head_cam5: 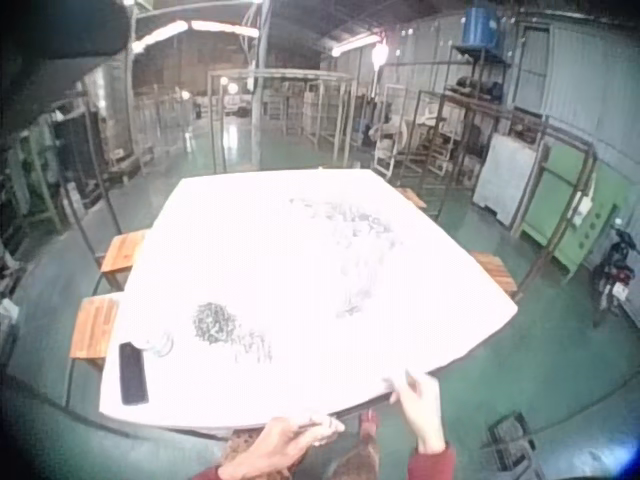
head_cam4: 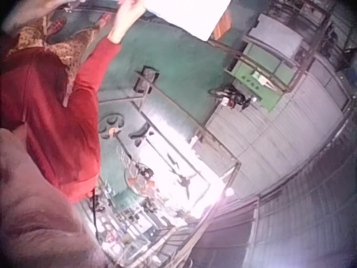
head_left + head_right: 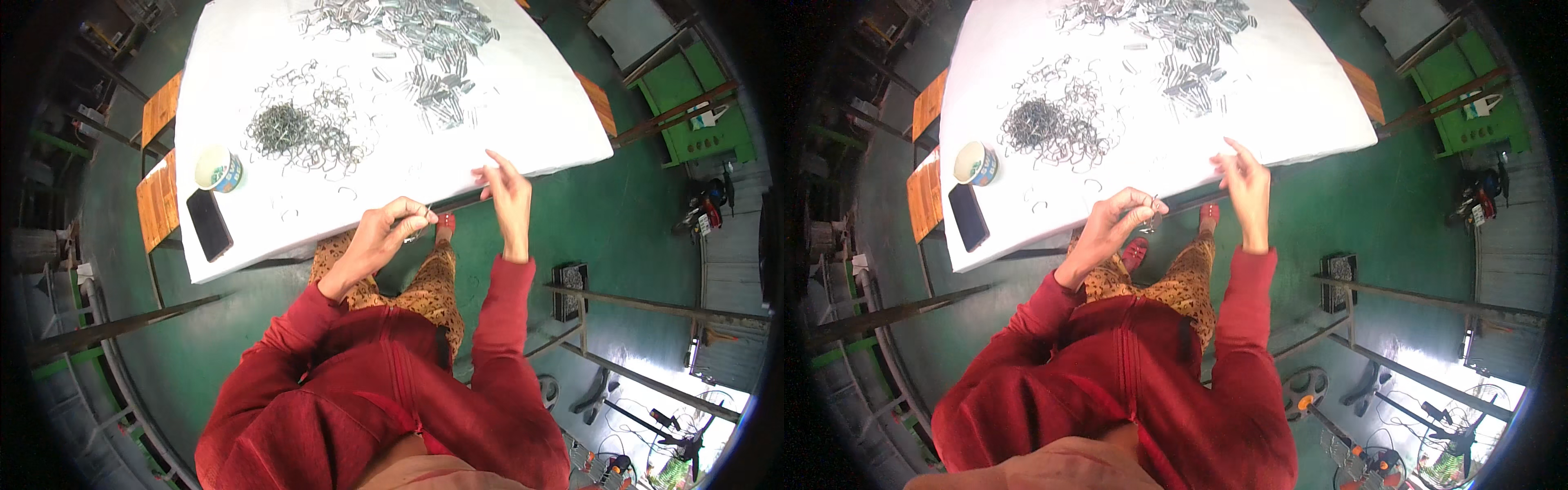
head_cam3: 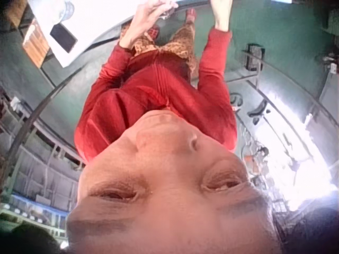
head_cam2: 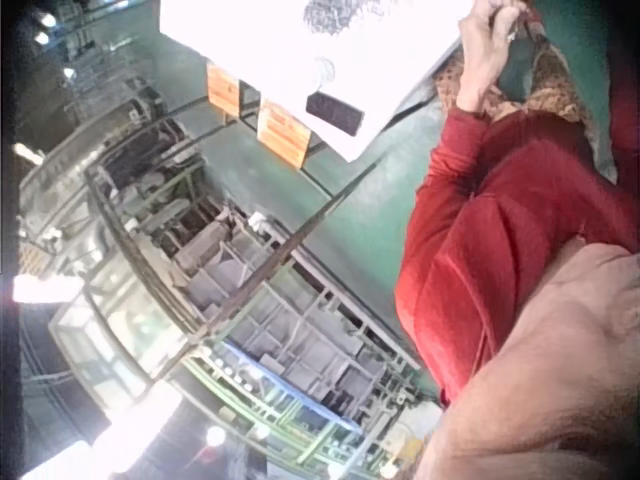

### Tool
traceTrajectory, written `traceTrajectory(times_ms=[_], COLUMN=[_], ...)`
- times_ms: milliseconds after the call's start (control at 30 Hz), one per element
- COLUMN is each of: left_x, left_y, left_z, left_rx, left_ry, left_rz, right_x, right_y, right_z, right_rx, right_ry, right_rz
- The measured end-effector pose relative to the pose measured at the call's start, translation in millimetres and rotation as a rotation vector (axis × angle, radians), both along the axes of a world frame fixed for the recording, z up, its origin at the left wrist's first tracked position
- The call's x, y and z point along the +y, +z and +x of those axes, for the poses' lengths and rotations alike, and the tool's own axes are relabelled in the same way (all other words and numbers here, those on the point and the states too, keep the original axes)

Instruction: The person repeatedly picks up small metal clips and wire loops from a table, inserts the loops into the clips, and places the assembled units into a nearby container. The process is continuous and repetitive throughout the clip.

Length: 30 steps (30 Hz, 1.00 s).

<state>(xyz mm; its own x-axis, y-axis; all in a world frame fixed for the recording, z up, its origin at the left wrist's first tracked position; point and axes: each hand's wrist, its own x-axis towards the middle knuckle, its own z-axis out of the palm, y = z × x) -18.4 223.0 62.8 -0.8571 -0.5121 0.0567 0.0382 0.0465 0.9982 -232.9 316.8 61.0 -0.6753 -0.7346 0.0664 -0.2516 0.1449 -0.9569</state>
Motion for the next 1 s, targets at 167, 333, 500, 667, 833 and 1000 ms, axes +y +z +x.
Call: traceTrajectory(times_ms=[167,333,500,667,833,1000], left_x=[7,9,7,5,3,2], left_y=[3,2,-1,-8,-25,-27], left_z=[-1,12,12,7,-6,-7], left_rx=[0.016,0.035,0.042,0.06,0.067,0.015], left_ry=[0.025,0.069,0.073,0.083,0.09,0.078], left_rz=[-0.047,0.003,-0.029,-0.15,-0.062,-0.132], right_x=[-82,-120,-89,-30,-2,-5], right_y=[-107,-112,-90,-33,13,28], right_z=[-119,-103,-75,-13,20,33], right_rx=[0.451,0.578,0.078,-0.312,-0.323,-0.3], right_ry=[-0.237,-0.301,-0.15,0.152,0.231,0.265], right_rz=[0.221,0.292,-0.052,-0.124,-0.073,-0.06])
